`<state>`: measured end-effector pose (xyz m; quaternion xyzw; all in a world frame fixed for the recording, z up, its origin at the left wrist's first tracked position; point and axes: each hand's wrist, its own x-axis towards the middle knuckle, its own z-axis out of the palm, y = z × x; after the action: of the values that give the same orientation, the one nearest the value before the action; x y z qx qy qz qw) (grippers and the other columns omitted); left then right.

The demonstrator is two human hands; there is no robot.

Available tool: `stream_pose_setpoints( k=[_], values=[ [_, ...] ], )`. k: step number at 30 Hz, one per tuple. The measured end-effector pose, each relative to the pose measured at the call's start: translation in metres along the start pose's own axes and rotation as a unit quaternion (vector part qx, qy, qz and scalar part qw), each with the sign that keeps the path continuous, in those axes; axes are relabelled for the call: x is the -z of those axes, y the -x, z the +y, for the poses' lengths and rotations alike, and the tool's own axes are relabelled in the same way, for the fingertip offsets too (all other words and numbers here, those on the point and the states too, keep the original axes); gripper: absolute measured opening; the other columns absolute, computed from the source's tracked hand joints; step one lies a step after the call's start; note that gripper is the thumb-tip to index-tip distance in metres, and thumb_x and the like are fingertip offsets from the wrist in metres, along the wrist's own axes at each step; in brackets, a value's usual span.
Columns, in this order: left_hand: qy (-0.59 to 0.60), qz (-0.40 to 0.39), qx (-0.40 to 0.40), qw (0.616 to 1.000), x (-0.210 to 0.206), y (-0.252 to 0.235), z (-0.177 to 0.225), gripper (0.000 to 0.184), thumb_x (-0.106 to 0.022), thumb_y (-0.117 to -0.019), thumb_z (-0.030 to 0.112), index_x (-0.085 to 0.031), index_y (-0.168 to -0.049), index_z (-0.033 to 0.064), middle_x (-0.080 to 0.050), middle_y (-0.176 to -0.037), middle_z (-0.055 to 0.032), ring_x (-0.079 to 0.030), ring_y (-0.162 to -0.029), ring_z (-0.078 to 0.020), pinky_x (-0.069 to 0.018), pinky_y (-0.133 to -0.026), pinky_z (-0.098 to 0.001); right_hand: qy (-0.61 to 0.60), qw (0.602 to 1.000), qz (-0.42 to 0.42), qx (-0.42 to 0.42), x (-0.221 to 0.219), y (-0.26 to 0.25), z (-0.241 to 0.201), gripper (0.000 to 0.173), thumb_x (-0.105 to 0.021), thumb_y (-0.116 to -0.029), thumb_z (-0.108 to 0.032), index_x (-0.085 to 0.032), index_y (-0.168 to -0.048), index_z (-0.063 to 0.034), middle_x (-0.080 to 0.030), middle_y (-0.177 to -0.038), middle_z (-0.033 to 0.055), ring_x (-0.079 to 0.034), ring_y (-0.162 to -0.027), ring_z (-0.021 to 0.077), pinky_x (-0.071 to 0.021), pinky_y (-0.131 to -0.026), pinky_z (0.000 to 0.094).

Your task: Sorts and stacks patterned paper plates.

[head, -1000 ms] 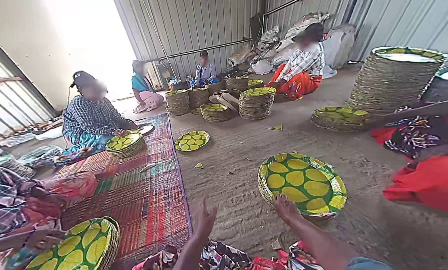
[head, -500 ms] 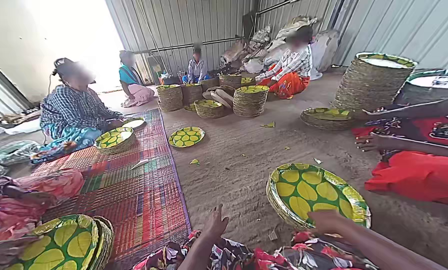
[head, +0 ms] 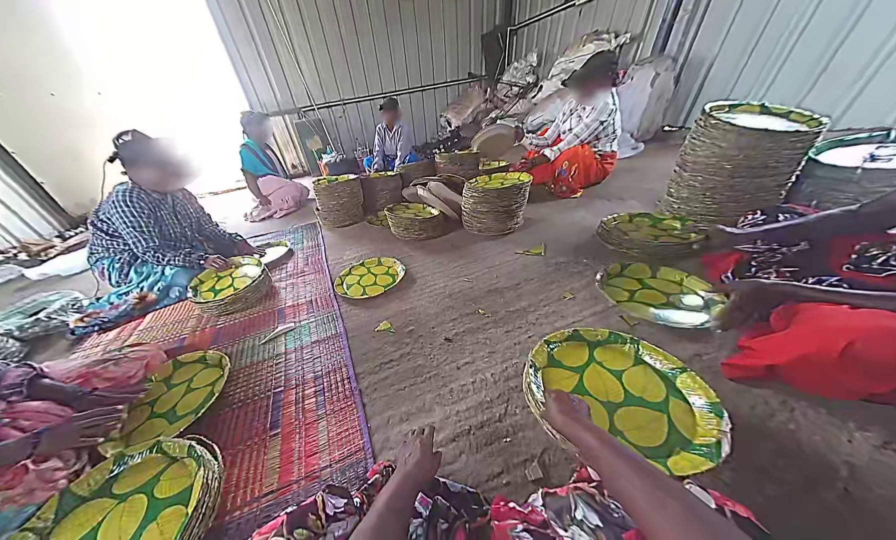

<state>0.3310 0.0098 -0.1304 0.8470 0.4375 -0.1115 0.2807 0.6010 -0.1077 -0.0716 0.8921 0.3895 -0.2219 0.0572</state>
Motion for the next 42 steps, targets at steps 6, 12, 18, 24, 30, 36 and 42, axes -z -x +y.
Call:
stream_pose_setpoints(
  k=[6,12,18,24,30,36,42],
  values=[
    [0.002,0.013,-0.024,1.0,0.003,0.005,0.003,0.059,-0.058,-0.1039,0.027,-0.04,-0.156,0.0067,-0.047,-0.155,-0.0199,-0.04,-0.148,-0.0364,-0.0335,-0.12,-0.0545,0.023,0.999,-0.03,0.005,0.008,0.006,0.002,0.038,-0.051,-0.1051,-0.02,-0.061,-0.131,0.0061,-0.06,-0.14,0.0263,-0.057,-0.132,0.0427,-0.0465,-0.103,0.0626],
    [0.024,0.008,-0.027,0.999,0.005,0.012,0.004,0.06,-0.059,-0.1038,0.023,-0.038,-0.157,0.0039,-0.046,-0.155,-0.0245,-0.041,-0.147,-0.0393,-0.0336,-0.121,-0.0527,0.027,0.999,0.034,0.005,0.006,0.017,-0.007,0.031,-0.052,-0.1023,-0.007,-0.063,-0.126,0.0085,-0.063,-0.133,0.0283,-0.06,-0.127,0.0445,-0.0484,-0.099,0.0606],
    [-0.025,0.338,-0.182,0.923,-0.007,0.012,0.007,0.069,-0.054,-0.1004,0.03,-0.037,-0.154,-0.0085,-0.031,-0.162,-0.0318,-0.027,-0.153,-0.0466,-0.0173,-0.123,-0.0642,-0.016,0.946,0.235,0.223,0.005,0.041,-0.016,0.034,-0.044,-0.1027,0.005,-0.061,-0.132,0.009,-0.061,-0.131,0.0344,-0.061,-0.121,0.0515,-0.0466,-0.1,0.0649],
    [-0.082,0.254,-0.162,0.95,-0.009,0.001,0.02,0.055,-0.044,-0.1085,0.033,-0.044,-0.154,0.0013,-0.036,-0.164,-0.0214,-0.029,-0.155,-0.0369,-0.0183,-0.126,-0.0573,0.082,0.915,-0.005,0.395,-0.031,0.026,-0.035,0.032,-0.042,-0.1102,-0.012,-0.063,-0.13,0.0019,-0.065,-0.126,0.0284,-0.064,-0.117,0.0482,-0.0483,-0.098,0.0648],
    [-0.083,-0.011,-0.114,0.99,-0.039,-0.018,0.014,0.053,-0.046,-0.109,0.04,-0.051,-0.152,0.0093,-0.045,-0.159,-0.0147,-0.043,-0.146,-0.0381,-0.0412,-0.112,-0.0623,-0.033,0.965,0.017,0.259,-0.017,0.004,-0.004,0.052,-0.063,-0.102,-0.042,-0.063,-0.138,-0.0037,-0.059,-0.145,0.0221,-0.051,-0.139,0.04,-0.0362,-0.117,0.0605],
    [-0.121,-0.035,-0.057,0.99,-0.04,-0.009,0.016,0.078,-0.061,-0.1017,0.044,-0.023,-0.166,0.0184,-0.004,-0.174,-0.0144,0.001,-0.16,-0.0386,-0.0008,-0.121,-0.0737,-0.062,0.997,0.027,-0.047,-0.006,0.0,0.007,0.052,-0.053,-0.1057,-0.036,-0.059,-0.134,0.0079,-0.055,-0.144,0.0297,-0.053,-0.136,0.0432,-0.0457,-0.105,0.0612],
    [-0.107,-0.068,-0.025,0.992,-0.039,-0.01,0.007,0.077,-0.052,-0.1041,0.052,-0.017,-0.167,0.0253,0.001,-0.175,-0.0101,0.004,-0.161,-0.0357,0.0024,-0.121,-0.0721,-0.054,0.997,0.047,-0.04,-0.002,0.005,0.001,0.039,-0.053,-0.1055,-0.023,-0.063,-0.128,0.0079,-0.06,-0.138,0.0278,-0.057,-0.132,0.0416,-0.046,-0.105,0.059]
  ],
)
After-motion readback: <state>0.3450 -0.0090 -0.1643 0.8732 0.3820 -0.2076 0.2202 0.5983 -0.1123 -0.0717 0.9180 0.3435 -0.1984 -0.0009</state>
